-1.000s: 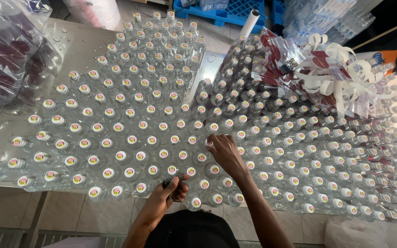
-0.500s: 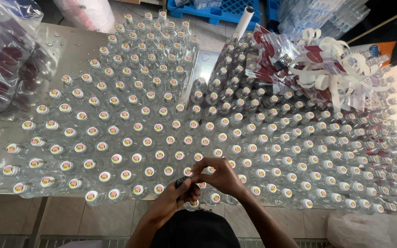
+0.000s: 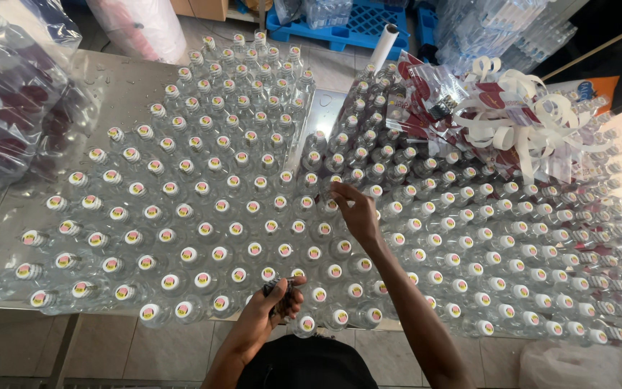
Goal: The person applies small circular labels to the caps of numerous clear plastic bottles arranged on a metal table. The person uses their right hand to pick up labels from a stack held in the left hand and places them onto the bottle tops.
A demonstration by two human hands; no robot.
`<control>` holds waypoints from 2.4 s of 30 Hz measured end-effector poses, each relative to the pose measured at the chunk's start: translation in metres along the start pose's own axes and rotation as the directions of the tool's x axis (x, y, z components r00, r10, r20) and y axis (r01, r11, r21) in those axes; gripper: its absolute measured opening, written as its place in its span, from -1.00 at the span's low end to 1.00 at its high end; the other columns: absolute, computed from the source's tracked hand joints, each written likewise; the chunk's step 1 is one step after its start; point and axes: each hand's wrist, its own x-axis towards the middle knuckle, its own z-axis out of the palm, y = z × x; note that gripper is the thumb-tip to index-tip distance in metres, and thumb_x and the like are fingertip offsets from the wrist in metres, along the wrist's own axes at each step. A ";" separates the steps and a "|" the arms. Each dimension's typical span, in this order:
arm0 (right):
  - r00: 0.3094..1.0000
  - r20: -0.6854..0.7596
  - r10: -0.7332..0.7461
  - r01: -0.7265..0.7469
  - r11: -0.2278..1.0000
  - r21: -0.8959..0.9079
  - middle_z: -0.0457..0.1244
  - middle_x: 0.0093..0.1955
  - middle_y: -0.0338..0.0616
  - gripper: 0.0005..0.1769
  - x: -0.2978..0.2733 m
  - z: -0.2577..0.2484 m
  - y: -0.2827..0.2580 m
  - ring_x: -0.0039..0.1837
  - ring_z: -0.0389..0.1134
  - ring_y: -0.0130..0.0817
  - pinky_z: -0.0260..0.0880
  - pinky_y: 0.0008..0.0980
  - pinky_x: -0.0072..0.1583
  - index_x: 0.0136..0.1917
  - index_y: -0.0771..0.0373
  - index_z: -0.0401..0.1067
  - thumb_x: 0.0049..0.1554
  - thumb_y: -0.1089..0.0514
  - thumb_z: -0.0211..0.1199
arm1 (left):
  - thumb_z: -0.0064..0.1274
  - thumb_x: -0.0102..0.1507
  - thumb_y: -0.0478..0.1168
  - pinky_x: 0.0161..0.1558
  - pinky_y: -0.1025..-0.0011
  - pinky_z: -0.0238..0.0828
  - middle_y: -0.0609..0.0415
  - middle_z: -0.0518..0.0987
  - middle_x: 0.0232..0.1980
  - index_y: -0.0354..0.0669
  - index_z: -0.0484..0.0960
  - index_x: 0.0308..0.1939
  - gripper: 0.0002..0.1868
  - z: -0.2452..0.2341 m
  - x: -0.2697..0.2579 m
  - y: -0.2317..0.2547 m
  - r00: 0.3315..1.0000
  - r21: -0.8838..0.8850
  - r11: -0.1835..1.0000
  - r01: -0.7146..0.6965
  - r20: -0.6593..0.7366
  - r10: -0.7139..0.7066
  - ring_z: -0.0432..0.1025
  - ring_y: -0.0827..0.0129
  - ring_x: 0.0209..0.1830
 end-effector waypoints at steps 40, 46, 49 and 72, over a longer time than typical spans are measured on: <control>0.776 0.613 -0.148 0.083 0.988 0.133 0.40 -0.10 -0.33 -0.82 -0.114 -0.026 -0.127 -0.06 0.45 -0.43 0.43 -0.38 -0.01 -0.02 0.06 0.61 0.13 0.24 0.55 | 0.09 0.41 0.16 0.02 0.43 0.50 -0.05 0.68 -0.09 -0.29 0.65 0.07 -0.47 0.011 -0.010 -0.009 0.980 0.018 1.000 -0.016 0.200 0.012 0.54 0.35 -0.17; 0.866 0.493 0.082 -0.196 0.963 0.186 0.55 -0.24 -0.24 -0.81 -0.122 -0.031 -0.122 -0.13 0.61 -0.45 0.59 -0.42 -0.01 -0.14 0.20 0.70 -0.01 0.24 0.69 | 0.03 0.46 0.17 -0.01 0.47 0.45 0.02 0.70 -0.08 -0.22 0.64 0.01 -0.52 0.013 -0.010 -0.013 0.970 0.057 0.997 -0.049 0.241 0.034 0.51 0.43 -0.18; 0.871 0.461 0.171 -0.311 0.918 0.247 0.56 -0.23 -0.13 -0.86 -0.124 -0.031 -0.119 -0.21 0.57 -0.35 0.67 -0.37 -0.09 -0.18 0.31 0.73 -0.02 0.33 0.66 | 0.04 0.47 0.11 -0.02 0.47 0.48 -0.01 0.70 -0.09 -0.32 0.67 0.07 -0.51 0.012 -0.010 -0.015 0.977 0.035 0.999 -0.036 0.210 0.028 0.54 0.39 -0.18; 0.999 -0.018 0.046 -0.049 0.960 -0.275 0.51 0.16 -0.25 -0.76 0.007 -0.042 0.051 0.05 0.50 -0.29 0.47 -0.25 0.02 0.23 0.01 0.64 0.36 0.02 0.26 | -0.09 0.47 0.05 -0.12 0.20 0.35 -0.10 0.61 -0.14 -0.39 0.64 0.43 -0.36 -0.009 -0.019 -0.007 0.997 -0.038 0.998 0.043 -0.058 -0.045 0.44 0.20 -0.20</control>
